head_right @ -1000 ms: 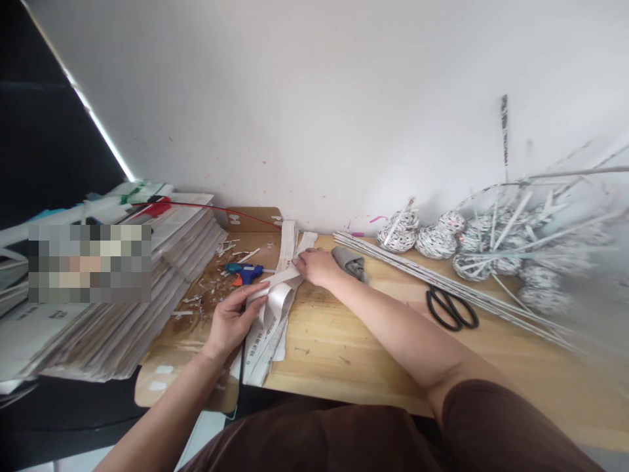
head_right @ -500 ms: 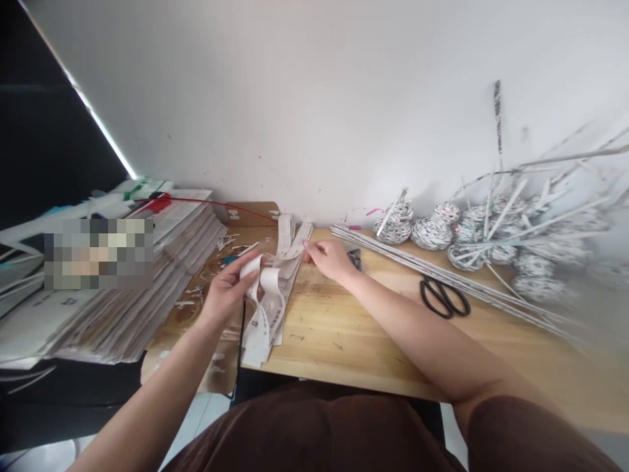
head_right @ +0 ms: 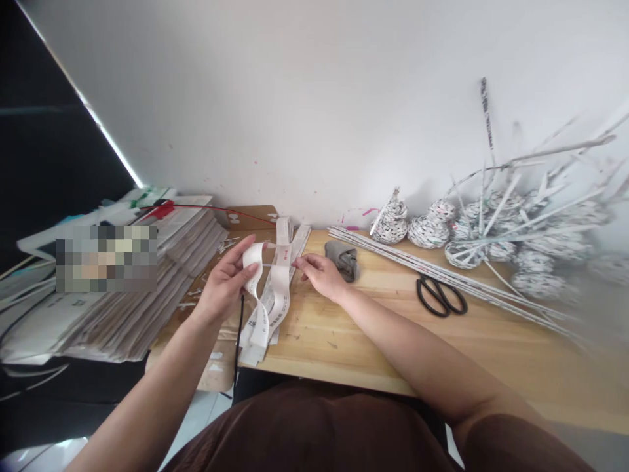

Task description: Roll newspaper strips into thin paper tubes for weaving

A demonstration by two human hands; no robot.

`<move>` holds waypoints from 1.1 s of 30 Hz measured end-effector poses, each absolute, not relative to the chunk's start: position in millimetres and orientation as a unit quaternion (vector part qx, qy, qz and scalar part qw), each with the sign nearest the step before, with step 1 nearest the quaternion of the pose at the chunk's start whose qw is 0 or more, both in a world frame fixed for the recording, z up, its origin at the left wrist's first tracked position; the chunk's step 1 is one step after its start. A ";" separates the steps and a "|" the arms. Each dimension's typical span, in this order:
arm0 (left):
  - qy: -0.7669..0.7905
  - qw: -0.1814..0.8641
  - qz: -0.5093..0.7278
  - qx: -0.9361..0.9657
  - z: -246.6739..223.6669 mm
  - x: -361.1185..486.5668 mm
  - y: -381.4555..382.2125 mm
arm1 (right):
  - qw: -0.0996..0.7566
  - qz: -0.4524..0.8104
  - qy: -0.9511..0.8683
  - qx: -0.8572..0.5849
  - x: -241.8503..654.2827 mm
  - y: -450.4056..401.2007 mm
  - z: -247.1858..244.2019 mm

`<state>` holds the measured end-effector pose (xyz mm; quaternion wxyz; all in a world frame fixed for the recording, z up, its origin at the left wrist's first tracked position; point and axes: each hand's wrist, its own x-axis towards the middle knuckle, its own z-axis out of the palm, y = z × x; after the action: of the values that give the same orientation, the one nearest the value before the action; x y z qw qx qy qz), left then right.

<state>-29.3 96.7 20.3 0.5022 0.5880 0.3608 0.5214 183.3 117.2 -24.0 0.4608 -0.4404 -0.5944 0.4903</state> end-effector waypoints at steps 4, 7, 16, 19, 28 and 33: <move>0.356 0.475 0.534 0.602 19.4 -23.5 98.4 | 0.455 0.353 -0.728 -0.373 184.6 98.4 -18.6; 0.350 0.471 0.538 0.605 22.8 -20.8 100.6 | 0.420 0.272 -0.803 -0.323 185.4 90.8 -19.7; 0.278 0.532 0.571 0.560 68.1 -16.8 77.3 | 0.429 0.267 -0.771 -0.387 185.2 103.6 -42.4; 0.257 0.571 0.568 0.535 78.5 -16.7 67.4 | 0.468 0.323 -0.666 -0.483 185.6 108.1 -40.7; 0.234 0.624 0.529 0.525 78.9 -24.2 50.2 | 0.503 0.552 -0.478 -0.462 191.2 122.3 -31.5; 0.189 0.624 0.572 0.498 89.1 -33.8 53.4 | 0.514 0.563 -0.448 -0.467 196.2 125.6 -33.3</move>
<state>-33.8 53.4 89.1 0.6236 0.4984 0.1889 0.5719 196.2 125.6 -33.3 0.5140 -0.4673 -0.4479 0.5628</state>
